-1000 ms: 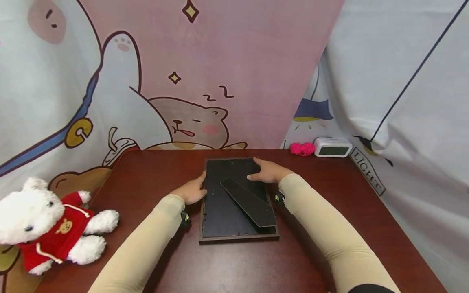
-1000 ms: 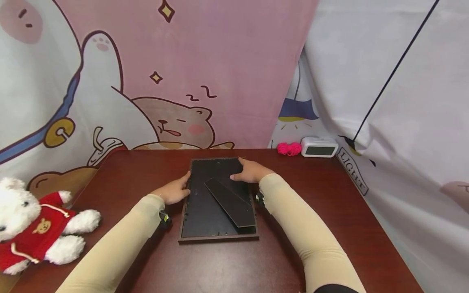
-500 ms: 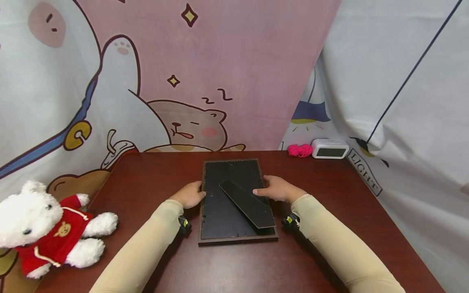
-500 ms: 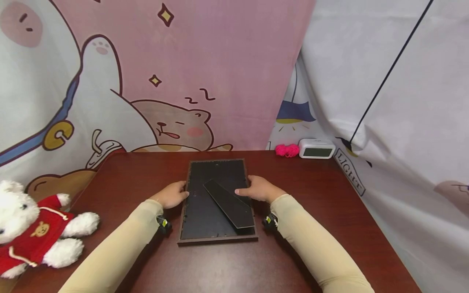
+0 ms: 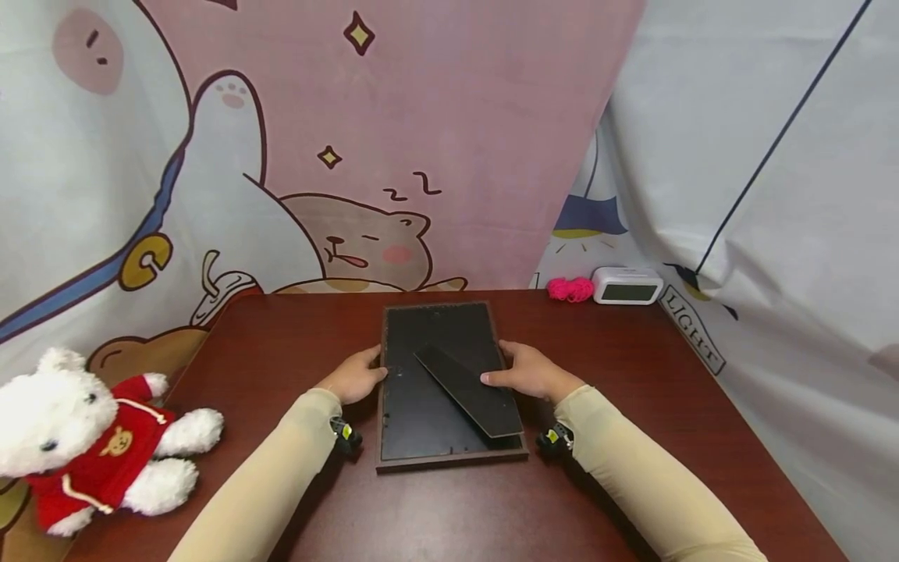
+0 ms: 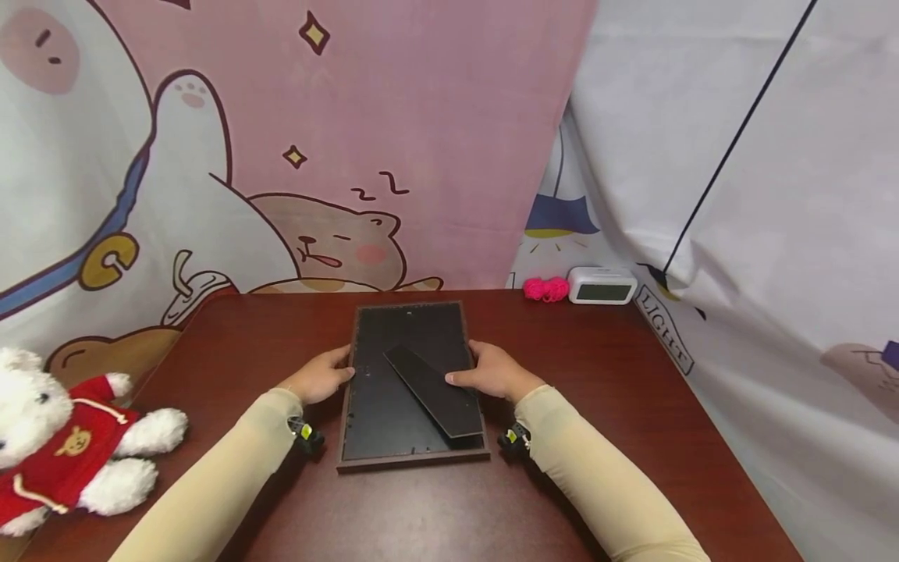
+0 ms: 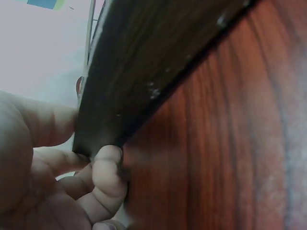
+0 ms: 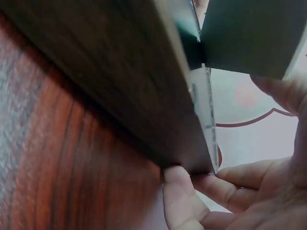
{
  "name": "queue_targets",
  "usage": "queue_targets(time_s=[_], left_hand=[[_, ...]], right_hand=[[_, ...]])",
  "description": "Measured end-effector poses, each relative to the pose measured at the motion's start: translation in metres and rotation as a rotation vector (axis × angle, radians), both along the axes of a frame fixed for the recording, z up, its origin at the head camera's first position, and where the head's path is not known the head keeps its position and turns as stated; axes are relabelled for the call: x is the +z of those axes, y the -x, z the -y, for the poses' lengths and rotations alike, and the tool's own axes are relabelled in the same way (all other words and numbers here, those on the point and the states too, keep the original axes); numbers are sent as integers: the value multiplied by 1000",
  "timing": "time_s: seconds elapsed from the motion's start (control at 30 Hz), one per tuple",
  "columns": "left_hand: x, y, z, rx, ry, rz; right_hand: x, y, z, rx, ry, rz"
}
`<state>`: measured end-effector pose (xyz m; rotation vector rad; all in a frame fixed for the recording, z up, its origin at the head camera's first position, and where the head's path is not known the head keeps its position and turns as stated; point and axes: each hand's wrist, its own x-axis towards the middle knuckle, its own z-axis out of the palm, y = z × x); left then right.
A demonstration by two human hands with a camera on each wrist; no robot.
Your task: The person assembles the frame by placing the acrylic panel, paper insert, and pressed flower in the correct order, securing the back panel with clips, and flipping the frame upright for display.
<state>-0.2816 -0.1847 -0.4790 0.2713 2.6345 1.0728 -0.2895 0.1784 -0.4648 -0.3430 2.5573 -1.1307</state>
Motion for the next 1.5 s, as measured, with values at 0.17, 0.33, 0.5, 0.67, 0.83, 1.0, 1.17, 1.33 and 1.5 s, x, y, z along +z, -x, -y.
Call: queue_targets(time_s=[0.17,0.33,0.5,0.67,0.83,1.0,1.17,1.33,1.5], left_hand=[[3,-3,6,22,-125,-34],[8,-4,11,79,-287,-104],[12,-7,11,119,-446,-188],[16,-11,12,150,-462,-279],[21,-14,10,172,-454,-387],[26,-22,4,187,-444,-464],[29,-28,-3,180,-426,-533],[29,-33,-6,191,-425,-621],[25,-38,-9,205,-410,-731]], right_hand=[[5,-1,3,4,-8,-83],[15,0,6,10,-9,-197],[24,1,9,7,41,-263],[29,1,15,-8,54,-348],[30,-5,24,-70,-72,-585],[27,-16,35,-2,-145,-837],[21,-25,44,94,-171,-883],[19,-28,49,98,-251,-868],[18,-28,51,105,-278,-884]])
